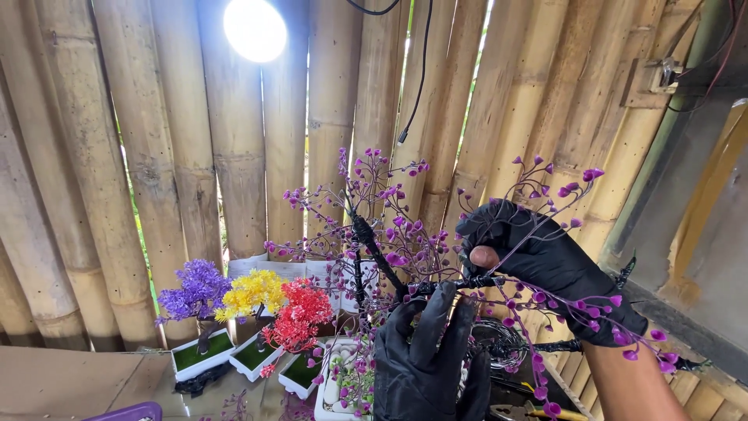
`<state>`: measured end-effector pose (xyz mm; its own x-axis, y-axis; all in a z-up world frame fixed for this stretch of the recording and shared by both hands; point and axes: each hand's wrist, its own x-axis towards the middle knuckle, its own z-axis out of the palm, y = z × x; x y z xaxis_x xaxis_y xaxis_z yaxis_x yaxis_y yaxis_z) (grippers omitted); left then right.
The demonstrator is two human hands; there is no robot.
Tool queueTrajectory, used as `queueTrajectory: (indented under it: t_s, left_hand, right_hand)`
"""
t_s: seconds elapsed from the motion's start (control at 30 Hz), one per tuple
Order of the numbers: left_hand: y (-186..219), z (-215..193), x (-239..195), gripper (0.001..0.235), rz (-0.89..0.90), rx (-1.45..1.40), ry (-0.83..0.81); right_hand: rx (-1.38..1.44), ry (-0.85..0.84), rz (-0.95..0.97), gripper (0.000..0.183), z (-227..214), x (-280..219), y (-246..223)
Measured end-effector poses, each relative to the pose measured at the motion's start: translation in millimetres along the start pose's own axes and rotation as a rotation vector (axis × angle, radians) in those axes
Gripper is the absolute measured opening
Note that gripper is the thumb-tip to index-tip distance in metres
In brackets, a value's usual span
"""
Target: The person arranges purple artificial flowers onto a black wire tree structure in a white pot. They attach small flower branches to the main branches and adjust the placement of the flowers by hand.
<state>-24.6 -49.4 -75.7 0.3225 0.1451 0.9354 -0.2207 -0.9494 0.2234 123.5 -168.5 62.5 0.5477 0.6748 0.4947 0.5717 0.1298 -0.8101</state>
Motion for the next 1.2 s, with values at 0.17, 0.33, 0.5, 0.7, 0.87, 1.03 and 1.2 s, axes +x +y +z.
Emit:
queueTrajectory:
  t_s: [0.17, 0.33, 0.5, 0.7, 0.87, 1.03, 1.2]
  left_hand:
    - [0, -1, 2, 0.064, 0.017, -0.018, 0.043]
    - [4, -3, 3, 0.061, 0.005, -0.03, 0.042]
    - [4, -5, 2, 0.063, 0.016, -0.055, 0.032]
    - [5, -9, 4, 0.058, 0.034, -0.053, 0.049]
    - [6, -9, 5, 0.058, 0.038, -0.044, 0.072]
    - [8, -11, 7, 0.06, 0.013, -0.041, 0.01]
    - [10, -7, 9, 0.067, 0.001, -0.045, 0.024]
  right_hand:
    - [-0.018, 0.024, 0.092, 0.033, -2, 1, 0]
    - [-0.055, 0.03, 0.144, 0.034, 6, 0, -23]
    - [-0.086, 0.024, 0.14, 0.037, -2, 3, -6]
    - [-0.006, 0.007, 0.128, 0.029, -3, 0, 18]
    - [-0.124, -0.013, 0.059, 0.02, -4, -2, 23]
    - [-0.043, 0.002, 0.075, 0.024, 0, -8, 26]
    - [-0.135, 0.007, 0.034, 0.032, 12, -15, 6]
